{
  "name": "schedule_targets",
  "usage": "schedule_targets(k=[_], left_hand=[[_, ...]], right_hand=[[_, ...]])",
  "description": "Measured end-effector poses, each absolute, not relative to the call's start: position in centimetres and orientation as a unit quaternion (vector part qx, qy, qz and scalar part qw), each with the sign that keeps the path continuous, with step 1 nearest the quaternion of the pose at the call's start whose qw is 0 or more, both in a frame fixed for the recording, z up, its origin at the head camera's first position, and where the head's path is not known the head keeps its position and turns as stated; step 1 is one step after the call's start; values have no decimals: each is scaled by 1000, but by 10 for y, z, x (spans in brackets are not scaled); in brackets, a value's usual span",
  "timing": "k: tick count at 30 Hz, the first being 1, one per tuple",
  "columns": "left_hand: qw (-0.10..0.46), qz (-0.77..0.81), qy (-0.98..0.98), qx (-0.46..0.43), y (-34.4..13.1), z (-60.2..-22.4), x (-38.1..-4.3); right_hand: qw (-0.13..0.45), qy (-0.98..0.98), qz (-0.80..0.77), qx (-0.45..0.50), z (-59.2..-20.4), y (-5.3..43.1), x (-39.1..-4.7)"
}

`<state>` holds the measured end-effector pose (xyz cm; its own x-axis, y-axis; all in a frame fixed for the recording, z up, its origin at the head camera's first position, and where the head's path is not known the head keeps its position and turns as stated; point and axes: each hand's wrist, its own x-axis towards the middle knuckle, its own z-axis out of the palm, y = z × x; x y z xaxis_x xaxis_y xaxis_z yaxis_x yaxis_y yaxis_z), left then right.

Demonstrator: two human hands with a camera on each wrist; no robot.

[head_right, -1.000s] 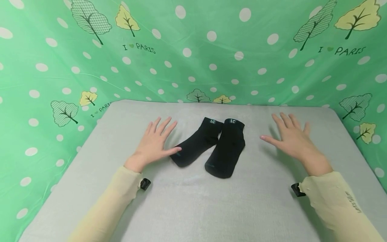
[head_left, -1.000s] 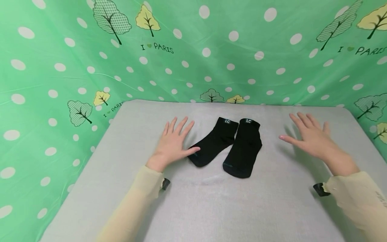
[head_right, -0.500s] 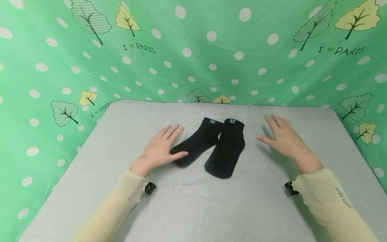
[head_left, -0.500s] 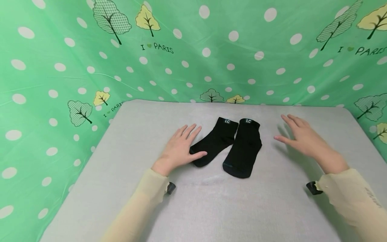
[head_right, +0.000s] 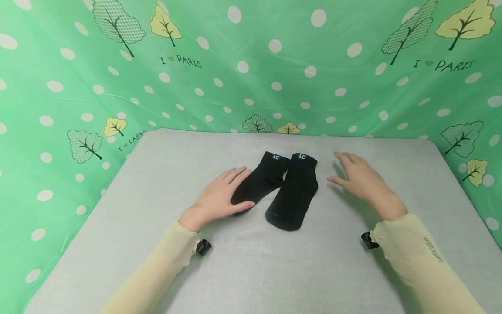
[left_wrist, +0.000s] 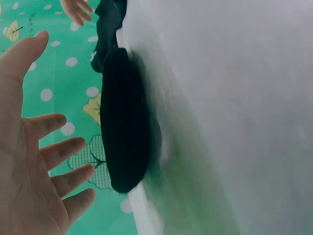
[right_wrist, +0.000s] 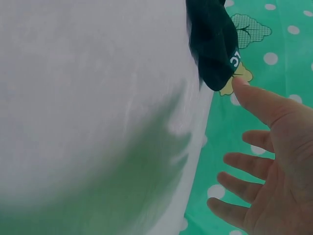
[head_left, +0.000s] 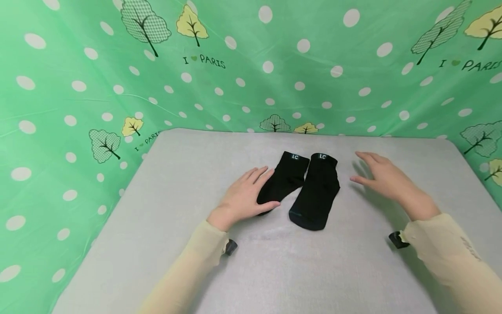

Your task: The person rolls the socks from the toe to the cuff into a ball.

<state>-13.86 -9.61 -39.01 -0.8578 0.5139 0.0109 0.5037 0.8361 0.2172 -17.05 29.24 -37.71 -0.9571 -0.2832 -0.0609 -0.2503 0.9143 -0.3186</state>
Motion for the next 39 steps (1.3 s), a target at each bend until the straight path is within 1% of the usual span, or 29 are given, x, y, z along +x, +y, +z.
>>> schedule_targets(k=[7, 25, 35, 39], left_hand=[[35, 122, 952, 279, -84, -390, -135], [34, 134, 941, 310, -63, -397, -121], [70, 195, 936, 285, -54, -400, -114], [84, 232, 929, 275, -51, -400, -112]], right_hand=[[61, 976, -160, -136, -378, 284, -176], [58, 973, -166, -150, -382, 265, -185], [52, 972, -167, -154, -382, 256, -191], [58, 972, -169, -149, -382, 252, -195]])
